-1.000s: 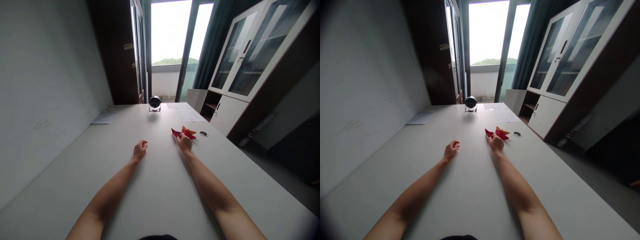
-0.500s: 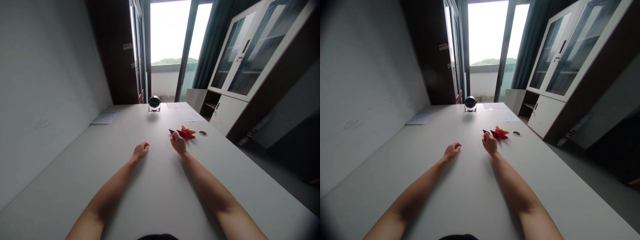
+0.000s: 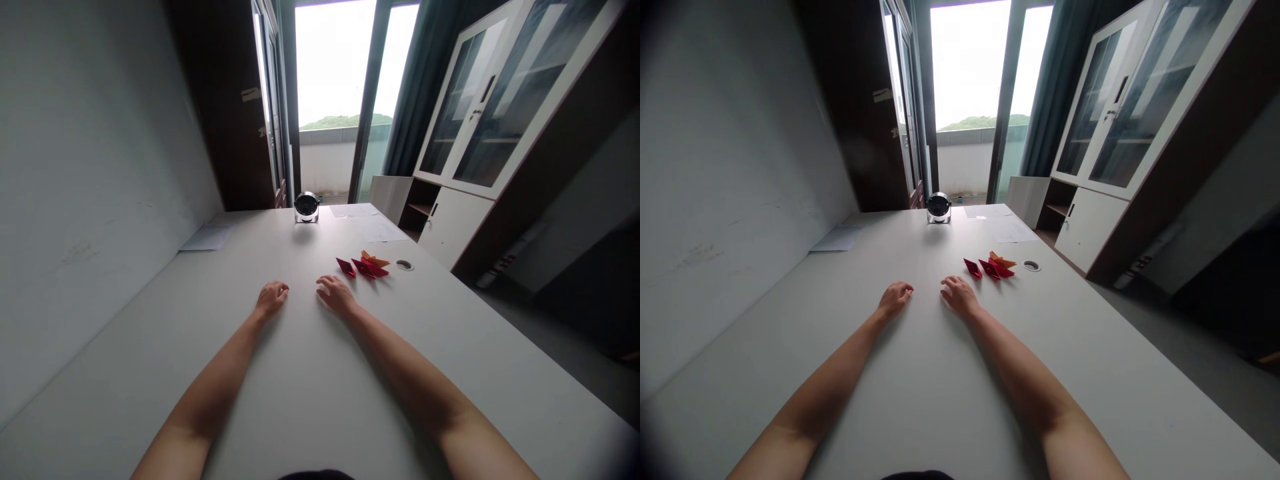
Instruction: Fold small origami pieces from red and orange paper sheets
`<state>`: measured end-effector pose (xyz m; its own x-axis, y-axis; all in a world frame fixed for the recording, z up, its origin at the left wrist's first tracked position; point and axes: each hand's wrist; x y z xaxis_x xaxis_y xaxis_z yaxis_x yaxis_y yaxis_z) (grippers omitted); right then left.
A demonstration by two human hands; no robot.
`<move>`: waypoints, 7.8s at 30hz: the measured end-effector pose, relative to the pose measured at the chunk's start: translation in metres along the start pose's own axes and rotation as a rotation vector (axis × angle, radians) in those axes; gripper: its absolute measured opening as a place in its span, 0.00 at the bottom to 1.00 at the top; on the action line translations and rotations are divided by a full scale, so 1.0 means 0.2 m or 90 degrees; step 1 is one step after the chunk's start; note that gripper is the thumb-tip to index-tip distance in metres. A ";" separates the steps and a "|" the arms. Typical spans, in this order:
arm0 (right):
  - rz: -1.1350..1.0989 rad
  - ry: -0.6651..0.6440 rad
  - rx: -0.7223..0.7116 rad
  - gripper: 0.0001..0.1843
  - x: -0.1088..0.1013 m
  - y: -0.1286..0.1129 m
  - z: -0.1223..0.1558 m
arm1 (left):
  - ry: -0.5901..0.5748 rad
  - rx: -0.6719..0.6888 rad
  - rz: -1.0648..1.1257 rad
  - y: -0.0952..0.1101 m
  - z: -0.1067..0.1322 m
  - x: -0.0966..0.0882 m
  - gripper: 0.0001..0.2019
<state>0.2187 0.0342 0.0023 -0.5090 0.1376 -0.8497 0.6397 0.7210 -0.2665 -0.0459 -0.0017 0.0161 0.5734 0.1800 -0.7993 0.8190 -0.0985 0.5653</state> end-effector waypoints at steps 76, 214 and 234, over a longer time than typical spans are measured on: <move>0.060 -0.286 -0.025 0.43 -0.03 -0.11 0.03 | -0.161 0.119 -0.235 -0.07 0.05 0.02 0.33; -0.146 0.177 -0.138 0.08 -0.08 -0.24 0.01 | -0.044 -0.242 0.889 0.02 0.07 0.01 0.14; -0.397 0.257 0.051 0.13 -0.06 -0.24 0.01 | -0.179 -0.154 0.567 0.17 0.17 0.00 0.17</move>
<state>0.1952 -0.0029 0.0236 -0.9532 -0.0311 -0.3008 0.1950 0.6971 -0.6900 -0.0175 -0.0382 0.0282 0.9926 -0.1065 -0.0584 0.0716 0.1246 0.9896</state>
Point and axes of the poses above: each hand's wrist, its own z-axis away from the middle knuckle, its own x-axis out of the palm, y = z × x, and after that the axes turned 10 degrees about -x, right-handed
